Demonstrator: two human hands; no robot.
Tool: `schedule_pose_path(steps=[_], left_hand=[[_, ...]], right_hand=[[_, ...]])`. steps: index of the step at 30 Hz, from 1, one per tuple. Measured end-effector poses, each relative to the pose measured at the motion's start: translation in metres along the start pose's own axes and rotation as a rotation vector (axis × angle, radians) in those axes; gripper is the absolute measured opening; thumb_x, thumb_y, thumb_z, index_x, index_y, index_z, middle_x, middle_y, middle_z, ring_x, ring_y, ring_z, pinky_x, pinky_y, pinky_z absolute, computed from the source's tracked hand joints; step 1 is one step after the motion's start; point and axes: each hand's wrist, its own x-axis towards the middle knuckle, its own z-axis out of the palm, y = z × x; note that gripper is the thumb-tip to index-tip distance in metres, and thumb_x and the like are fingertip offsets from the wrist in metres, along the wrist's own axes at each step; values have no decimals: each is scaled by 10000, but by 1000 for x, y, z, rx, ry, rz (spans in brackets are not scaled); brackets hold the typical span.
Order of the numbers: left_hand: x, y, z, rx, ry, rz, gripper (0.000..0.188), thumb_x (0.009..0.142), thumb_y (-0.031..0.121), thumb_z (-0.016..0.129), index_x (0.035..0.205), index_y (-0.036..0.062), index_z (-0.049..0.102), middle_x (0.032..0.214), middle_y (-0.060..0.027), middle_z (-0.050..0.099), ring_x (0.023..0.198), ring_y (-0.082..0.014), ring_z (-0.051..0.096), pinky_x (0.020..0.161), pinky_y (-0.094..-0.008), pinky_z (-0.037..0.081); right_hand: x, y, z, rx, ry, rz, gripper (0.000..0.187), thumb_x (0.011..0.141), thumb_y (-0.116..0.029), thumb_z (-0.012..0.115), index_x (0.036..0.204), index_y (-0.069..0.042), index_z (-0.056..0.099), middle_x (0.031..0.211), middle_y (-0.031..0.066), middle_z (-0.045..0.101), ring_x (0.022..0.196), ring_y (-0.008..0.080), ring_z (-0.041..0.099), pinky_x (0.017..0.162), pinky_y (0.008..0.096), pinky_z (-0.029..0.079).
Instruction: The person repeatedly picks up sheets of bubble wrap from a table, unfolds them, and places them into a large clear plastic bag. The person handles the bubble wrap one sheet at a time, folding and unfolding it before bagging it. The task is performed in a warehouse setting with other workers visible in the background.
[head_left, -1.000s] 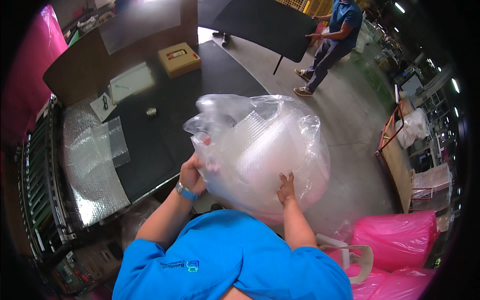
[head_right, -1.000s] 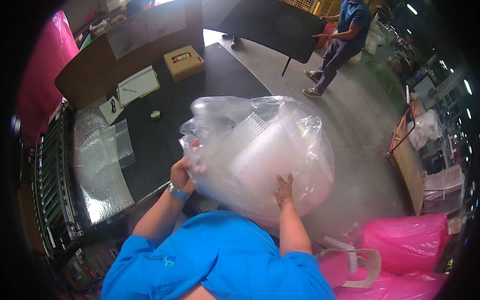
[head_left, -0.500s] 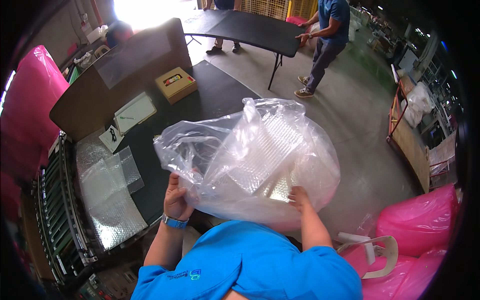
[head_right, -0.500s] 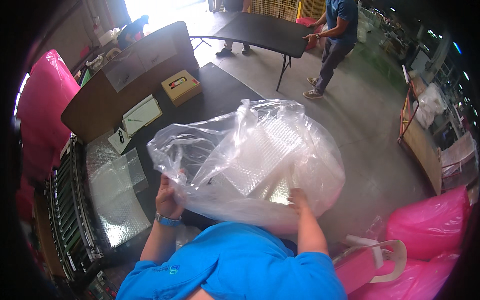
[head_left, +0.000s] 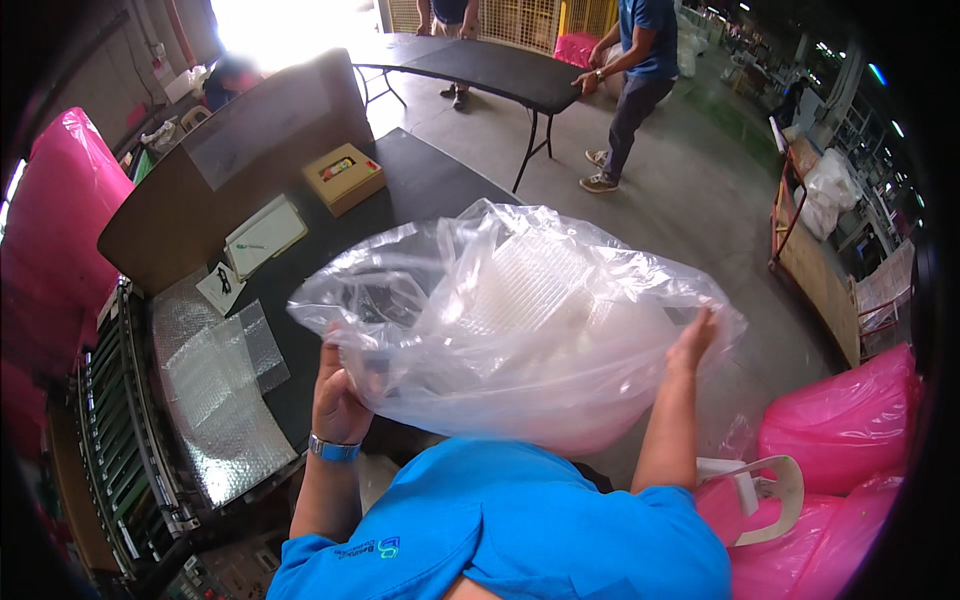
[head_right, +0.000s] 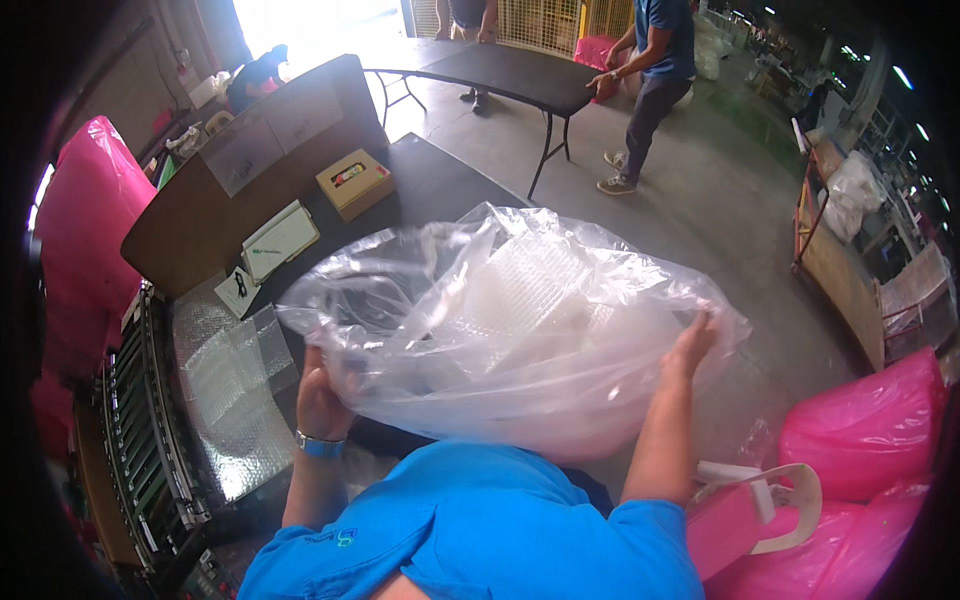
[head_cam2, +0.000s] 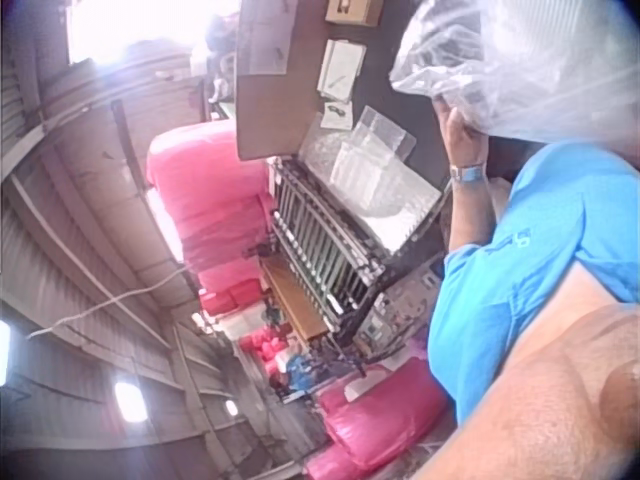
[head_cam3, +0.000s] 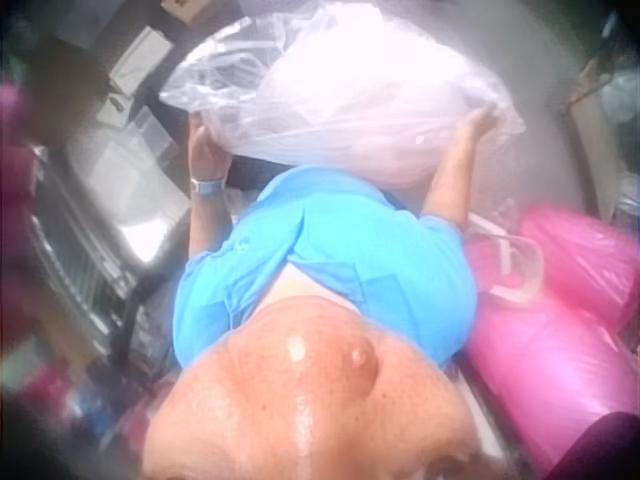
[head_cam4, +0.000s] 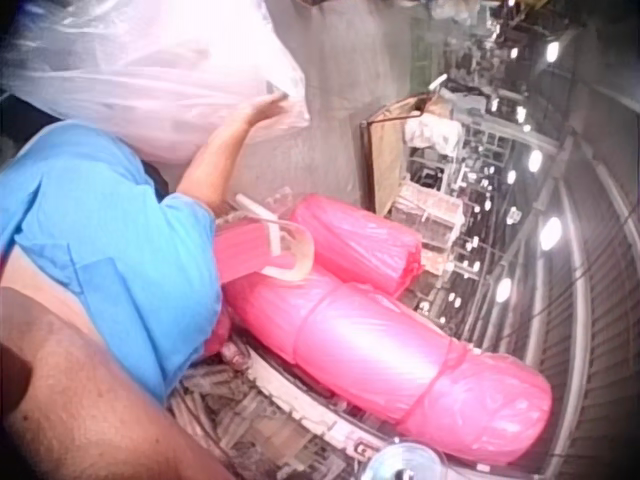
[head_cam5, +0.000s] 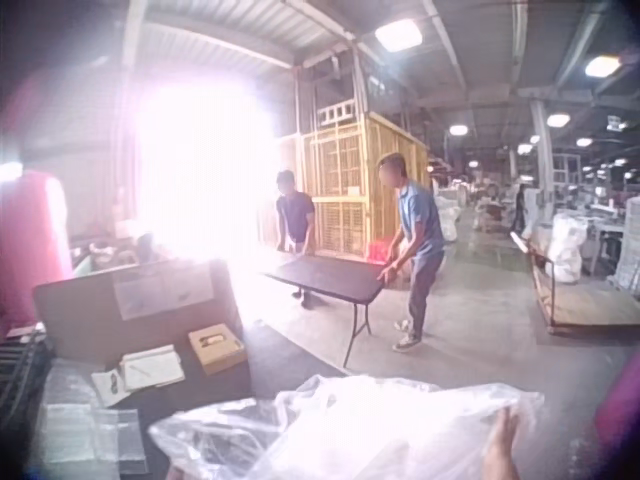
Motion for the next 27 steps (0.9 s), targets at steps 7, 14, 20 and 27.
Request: schedule_pose_path(steps=[7,14,20,27], left_hand=[[-37,19,-30,43,-196,186,466,664,53,612,1104,45,455,810,-110,571,678,-213,576,652,-348,489],[-71,21,-38,-21,-143,155,403,649,122,664,1002,27,494,727,-76,551,614,-176,541,616,-288,448],[-80,31,-33,357,-34,-93,720,578,138,739,1187,40,369,952,-54,535,854,-161,531,755,-279,423],[-98,29,-32,464,106,-180,656,579,66,722,1158,49,414,1053,-70,515,985,-178,490,857,-311,377]], right_hand=[[-40,-47,25,603,-735,344,785,792,-513,471,1343,-172,29,1334,143,248,1170,335,343,920,482,307],[-44,-72,66,903,-772,182,616,794,-501,485,1281,-187,275,1282,159,309,1171,285,339,899,451,350],[-120,-37,139,154,-1287,262,568,769,-320,604,1245,-112,376,1126,111,465,1024,223,465,822,359,395],[-215,-38,178,-357,-1846,-712,655,666,55,462,1270,-180,365,1326,149,299,1218,274,315,968,328,320]])
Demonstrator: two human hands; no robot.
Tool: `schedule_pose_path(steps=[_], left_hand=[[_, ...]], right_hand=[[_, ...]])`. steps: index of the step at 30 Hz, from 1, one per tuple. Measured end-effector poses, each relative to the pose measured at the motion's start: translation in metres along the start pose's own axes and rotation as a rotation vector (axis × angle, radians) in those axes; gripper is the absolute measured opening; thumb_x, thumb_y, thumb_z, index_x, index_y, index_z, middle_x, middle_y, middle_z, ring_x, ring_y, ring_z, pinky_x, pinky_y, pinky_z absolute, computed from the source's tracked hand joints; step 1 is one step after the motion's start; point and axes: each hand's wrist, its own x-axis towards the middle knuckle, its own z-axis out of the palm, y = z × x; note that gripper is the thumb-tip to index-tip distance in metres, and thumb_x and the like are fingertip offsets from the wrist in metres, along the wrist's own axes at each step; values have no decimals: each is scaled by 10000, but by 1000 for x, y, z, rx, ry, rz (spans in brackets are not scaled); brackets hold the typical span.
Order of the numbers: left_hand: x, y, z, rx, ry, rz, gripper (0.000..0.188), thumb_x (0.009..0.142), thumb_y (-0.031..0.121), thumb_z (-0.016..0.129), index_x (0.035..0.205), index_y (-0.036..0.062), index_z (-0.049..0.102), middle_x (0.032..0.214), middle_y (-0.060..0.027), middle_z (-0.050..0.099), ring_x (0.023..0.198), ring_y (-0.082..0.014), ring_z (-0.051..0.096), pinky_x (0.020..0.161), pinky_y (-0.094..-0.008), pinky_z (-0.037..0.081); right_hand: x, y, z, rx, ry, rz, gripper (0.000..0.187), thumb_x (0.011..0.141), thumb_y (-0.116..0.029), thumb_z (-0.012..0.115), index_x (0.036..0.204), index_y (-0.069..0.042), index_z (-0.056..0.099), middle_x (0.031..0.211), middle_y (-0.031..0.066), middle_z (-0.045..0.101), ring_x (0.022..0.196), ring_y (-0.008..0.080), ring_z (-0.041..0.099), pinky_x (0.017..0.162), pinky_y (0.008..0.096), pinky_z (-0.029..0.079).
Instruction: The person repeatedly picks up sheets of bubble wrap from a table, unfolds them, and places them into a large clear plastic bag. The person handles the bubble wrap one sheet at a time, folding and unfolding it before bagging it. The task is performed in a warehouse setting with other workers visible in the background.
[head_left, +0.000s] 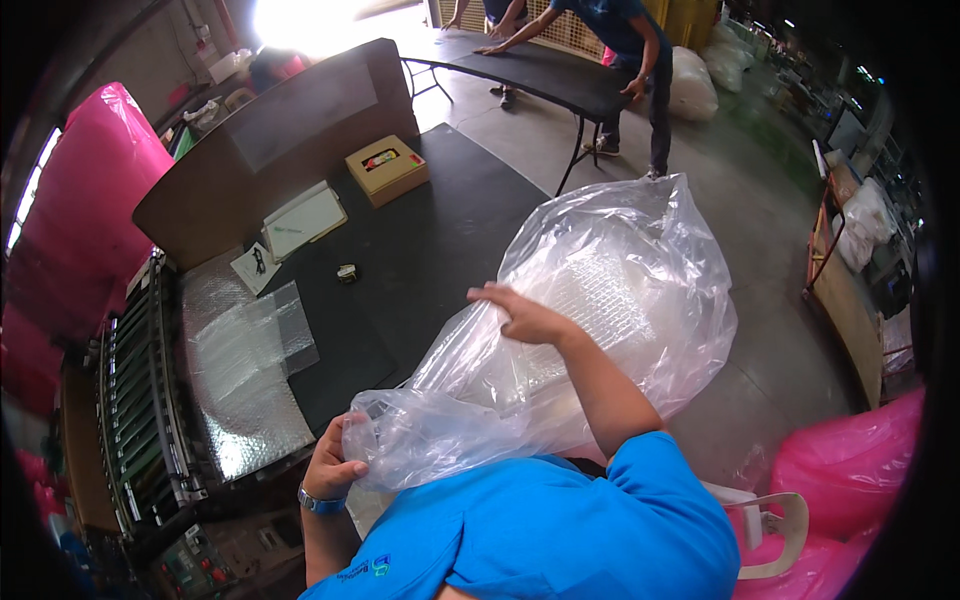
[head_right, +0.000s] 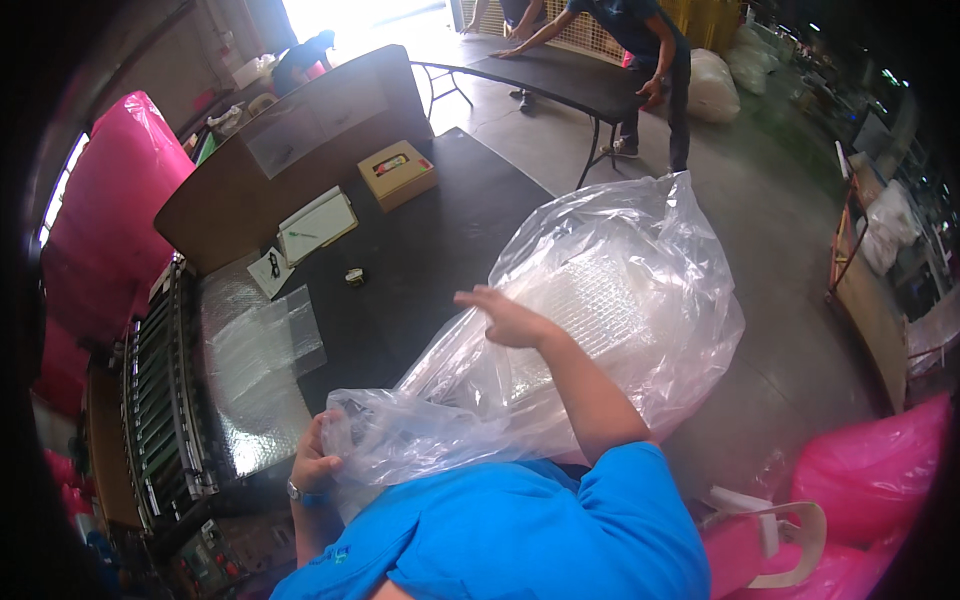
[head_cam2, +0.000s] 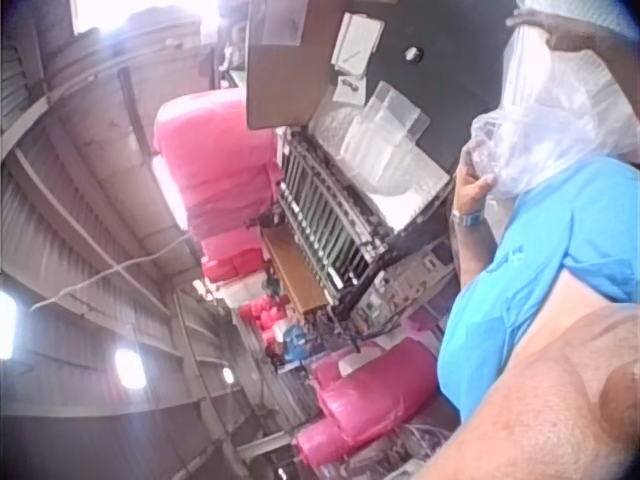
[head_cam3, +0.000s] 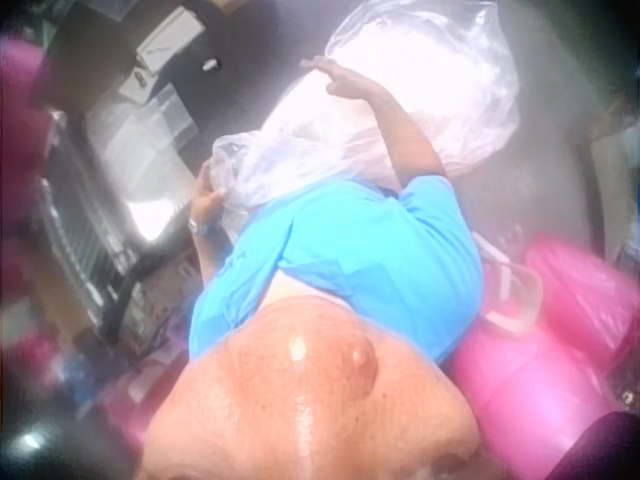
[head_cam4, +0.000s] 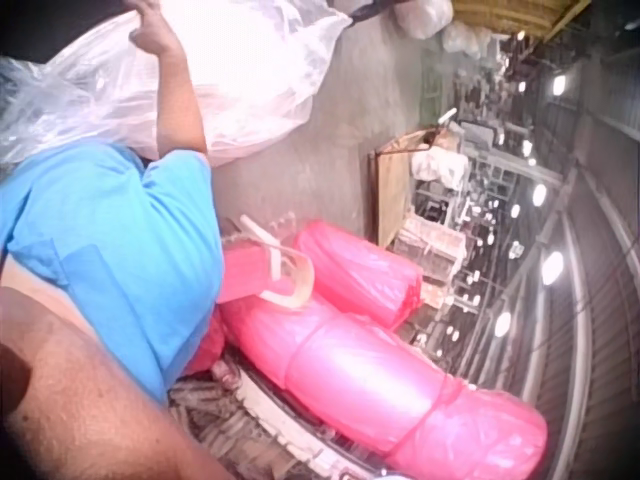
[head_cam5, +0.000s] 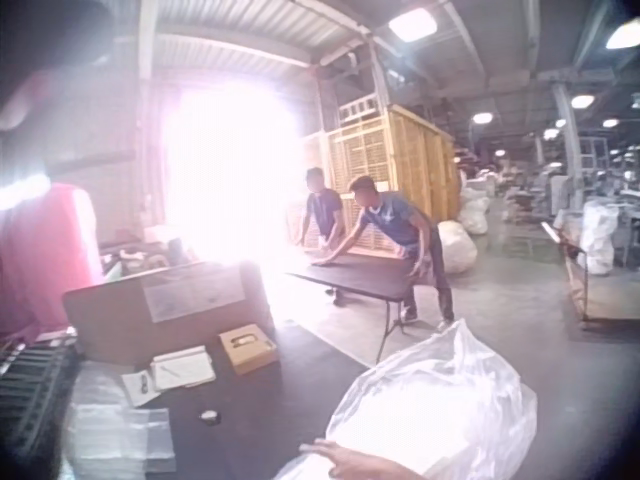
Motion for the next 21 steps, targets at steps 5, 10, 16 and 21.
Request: schedule_pose_path(steps=[5,10,16,21], left_hand=[[-7,0,3,69,105,-16,578,611,77,694,1130,59,439,1011,-53,528,933,-157,498,822,-287,382],[-10,-4,-4,19,148,42,533,640,88,662,1124,60,441,991,-43,526,909,-146,497,797,-273,385],[15,-18,-17,-73,297,64,488,692,53,591,1151,68,426,974,-45,523,863,-147,508,747,-275,413],[22,-81,-79,-30,597,-59,414,744,65,539,1142,84,430,961,-61,528,839,-169,534,685,-293,456]], right_hand=[[10,16,34,-148,-69,187,422,721,7,464,1110,-144,533,1044,137,528,984,270,515,858,310,402],[38,20,0,563,338,-14,165,805,-49,506,958,-65,568,792,16,554,760,77,514,701,215,417],[46,-49,-58,1236,439,-429,374,775,22,509,1138,-44,445,1064,76,518,997,149,487,871,268,383],[76,-42,12,803,177,-184,502,784,-132,574,1248,-102,384,1282,109,366,1227,248,292,990,364,259]])
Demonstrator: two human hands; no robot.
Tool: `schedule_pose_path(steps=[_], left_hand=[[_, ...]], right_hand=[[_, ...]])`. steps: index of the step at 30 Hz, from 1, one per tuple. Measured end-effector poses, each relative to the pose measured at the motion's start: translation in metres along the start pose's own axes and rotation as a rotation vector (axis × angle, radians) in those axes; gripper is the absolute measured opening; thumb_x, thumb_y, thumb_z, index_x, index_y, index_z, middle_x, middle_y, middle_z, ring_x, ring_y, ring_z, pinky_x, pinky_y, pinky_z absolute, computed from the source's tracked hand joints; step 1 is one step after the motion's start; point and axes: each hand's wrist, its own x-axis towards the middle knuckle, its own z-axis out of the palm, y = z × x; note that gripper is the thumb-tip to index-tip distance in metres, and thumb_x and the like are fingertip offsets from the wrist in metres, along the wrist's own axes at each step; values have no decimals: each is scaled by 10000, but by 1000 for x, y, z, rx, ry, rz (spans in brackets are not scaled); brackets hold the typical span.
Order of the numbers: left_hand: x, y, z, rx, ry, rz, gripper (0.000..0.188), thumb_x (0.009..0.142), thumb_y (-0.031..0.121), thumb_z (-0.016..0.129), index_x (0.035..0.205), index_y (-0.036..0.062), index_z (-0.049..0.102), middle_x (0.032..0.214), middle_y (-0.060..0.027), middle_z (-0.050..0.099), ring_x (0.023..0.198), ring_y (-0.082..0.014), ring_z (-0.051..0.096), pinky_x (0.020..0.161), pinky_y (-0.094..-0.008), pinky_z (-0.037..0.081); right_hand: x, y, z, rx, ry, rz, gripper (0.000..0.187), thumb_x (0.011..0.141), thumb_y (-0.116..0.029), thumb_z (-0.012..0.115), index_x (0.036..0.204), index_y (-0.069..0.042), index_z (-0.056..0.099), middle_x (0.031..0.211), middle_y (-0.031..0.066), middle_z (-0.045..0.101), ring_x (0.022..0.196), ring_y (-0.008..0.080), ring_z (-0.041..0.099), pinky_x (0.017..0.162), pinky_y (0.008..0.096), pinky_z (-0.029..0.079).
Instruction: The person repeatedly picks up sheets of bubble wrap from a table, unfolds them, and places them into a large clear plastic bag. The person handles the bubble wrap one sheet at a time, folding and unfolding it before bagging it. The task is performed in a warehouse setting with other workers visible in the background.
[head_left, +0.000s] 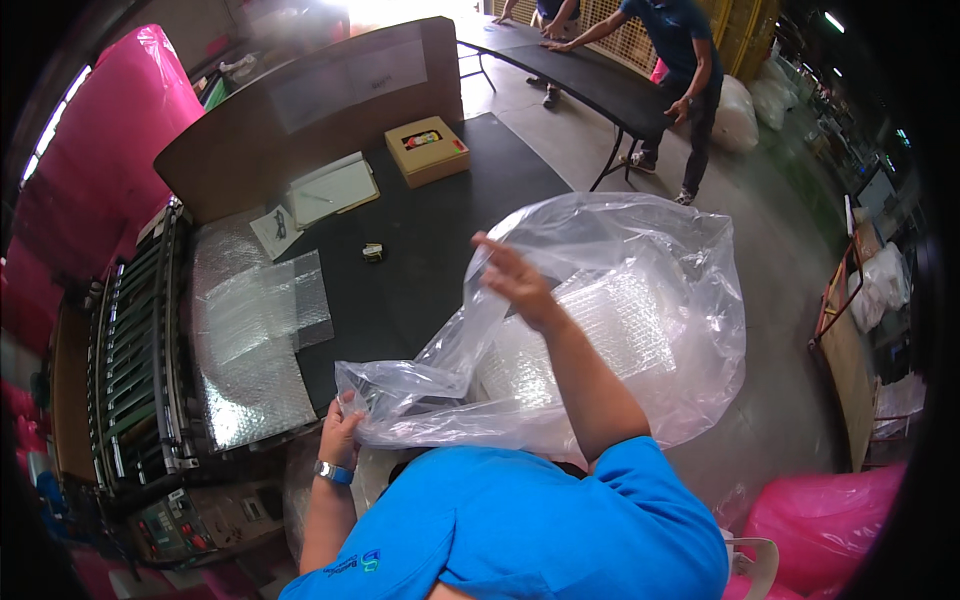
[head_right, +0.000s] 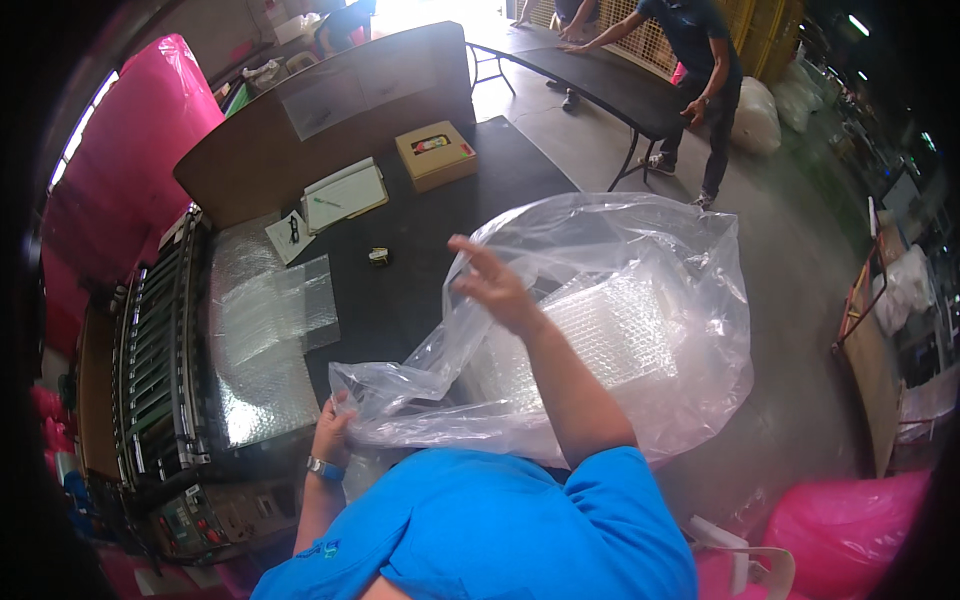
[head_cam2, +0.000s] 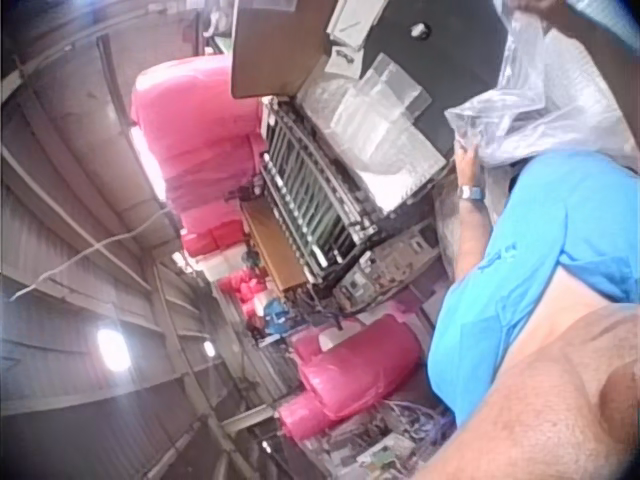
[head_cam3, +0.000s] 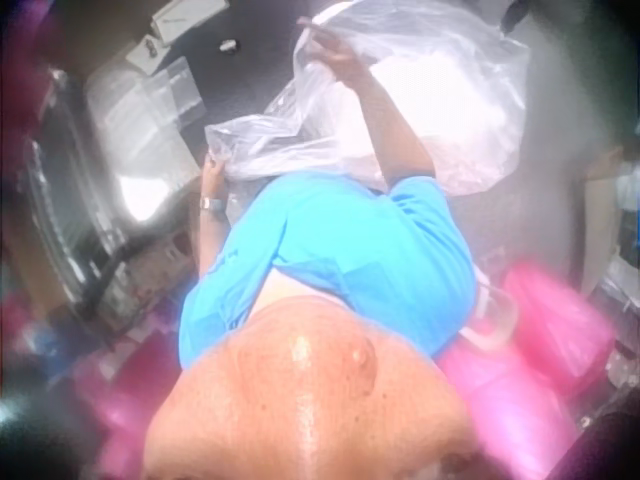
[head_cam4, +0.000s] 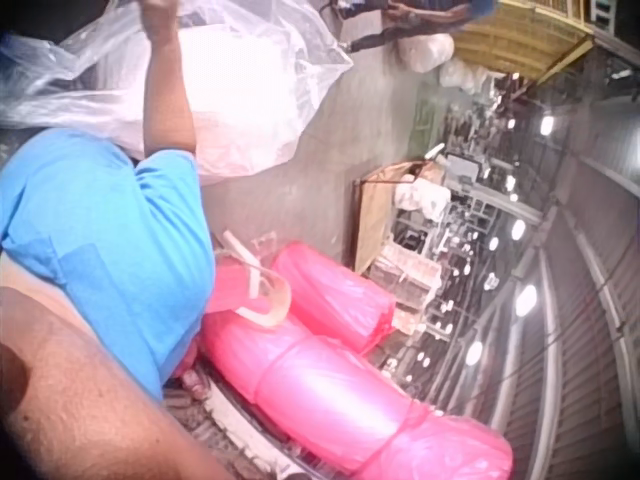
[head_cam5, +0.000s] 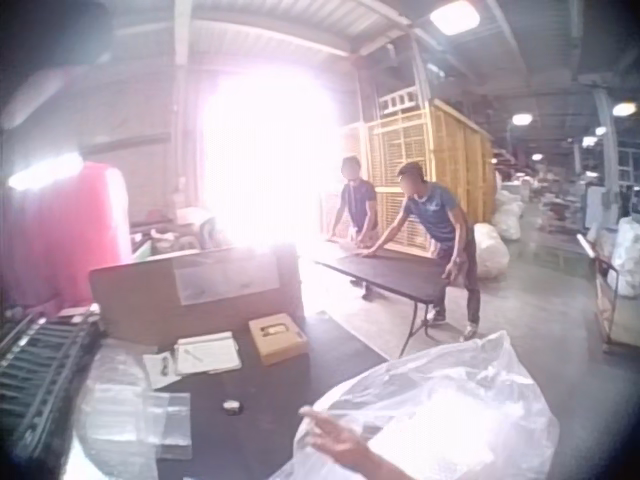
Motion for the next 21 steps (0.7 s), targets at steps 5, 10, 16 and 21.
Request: schedule_pose_path(steps=[5,10,16,21], left_hand=[[23,-65,-60,237,114,-346,446,772,155,551,1184,121,383,1006,-114,529,826,-249,559,626,-391,493],[31,-43,-81,700,84,-494,401,779,357,562,1075,100,481,889,-108,558,707,-214,566,548,-349,482],[69,-11,-144,638,168,-222,304,806,301,548,941,31,510,708,-53,535,545,-125,496,458,-270,411],[87,29,-181,490,182,-166,284,806,283,547,963,49,507,686,-41,524,527,-110,486,457,-245,396]], right_hand=[[-21,86,49,-945,-576,261,563,757,-271,605,1257,-134,385,1330,176,278,1211,317,311,977,368,302],[-4,80,79,-882,-715,497,522,766,-268,597,1230,-118,413,1237,180,400,1124,312,422,919,366,369],[58,100,127,-461,-344,568,400,811,-216,546,1173,-68,459,890,84,575,902,179,538,801,301,419],[86,136,179,-358,-296,547,370,812,-176,542,1150,-41,475,1003,81,546,963,178,507,844,295,395]])
